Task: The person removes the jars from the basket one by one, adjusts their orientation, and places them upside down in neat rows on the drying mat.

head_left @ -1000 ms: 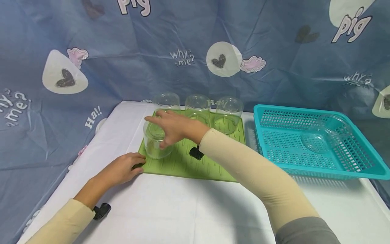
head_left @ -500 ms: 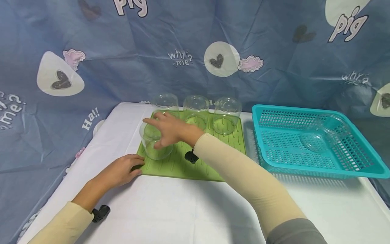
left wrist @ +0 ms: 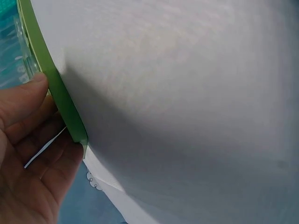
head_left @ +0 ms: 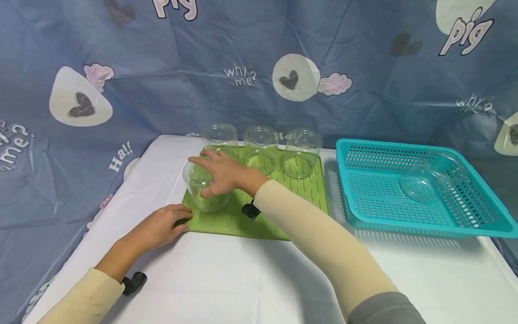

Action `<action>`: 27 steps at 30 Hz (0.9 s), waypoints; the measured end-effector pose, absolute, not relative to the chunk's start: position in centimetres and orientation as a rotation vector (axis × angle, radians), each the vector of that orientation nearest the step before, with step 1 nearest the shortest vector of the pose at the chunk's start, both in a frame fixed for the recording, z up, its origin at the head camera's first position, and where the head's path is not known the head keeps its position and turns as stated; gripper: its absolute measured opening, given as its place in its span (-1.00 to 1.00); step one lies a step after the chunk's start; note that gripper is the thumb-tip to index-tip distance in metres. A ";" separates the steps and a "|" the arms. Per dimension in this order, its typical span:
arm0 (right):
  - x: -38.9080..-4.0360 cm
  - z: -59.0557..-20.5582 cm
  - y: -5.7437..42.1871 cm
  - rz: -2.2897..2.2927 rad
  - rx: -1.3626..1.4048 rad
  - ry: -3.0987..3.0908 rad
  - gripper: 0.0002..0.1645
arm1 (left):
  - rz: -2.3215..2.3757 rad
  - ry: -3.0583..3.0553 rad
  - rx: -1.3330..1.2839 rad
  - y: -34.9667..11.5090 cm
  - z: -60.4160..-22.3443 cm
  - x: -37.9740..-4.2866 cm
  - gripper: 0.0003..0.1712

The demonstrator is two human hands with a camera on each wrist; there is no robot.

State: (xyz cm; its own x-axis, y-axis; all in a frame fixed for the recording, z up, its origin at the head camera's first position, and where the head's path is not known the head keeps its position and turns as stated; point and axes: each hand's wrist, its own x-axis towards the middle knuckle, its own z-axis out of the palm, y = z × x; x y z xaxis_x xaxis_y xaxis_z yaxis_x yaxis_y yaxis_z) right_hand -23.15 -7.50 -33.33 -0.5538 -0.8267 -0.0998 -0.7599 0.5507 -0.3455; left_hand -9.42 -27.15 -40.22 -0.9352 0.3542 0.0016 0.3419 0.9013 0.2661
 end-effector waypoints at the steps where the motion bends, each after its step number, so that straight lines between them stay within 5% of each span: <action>1: -23.1 -33.3 -7.5 -0.390 -1.329 2.539 0.10 | 0.410 3.014 0.553 -27.1 -40.2 -9.4 -0.68; 27: -21.4 -32.0 -4.3 -0.210 -1.592 2.660 0.16 | 0.398 3.024 0.522 -27.2 -40.2 -9.2 -0.67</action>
State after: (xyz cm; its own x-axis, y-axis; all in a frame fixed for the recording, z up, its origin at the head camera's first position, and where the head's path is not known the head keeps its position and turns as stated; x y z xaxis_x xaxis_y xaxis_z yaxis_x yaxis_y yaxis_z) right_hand -21.44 -4.31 -32.04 -0.4748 -0.8792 0.0398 -0.8745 0.4662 -0.1336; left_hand -9.21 -27.19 -40.19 -0.9421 0.3353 -0.0026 0.3232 0.9101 0.2593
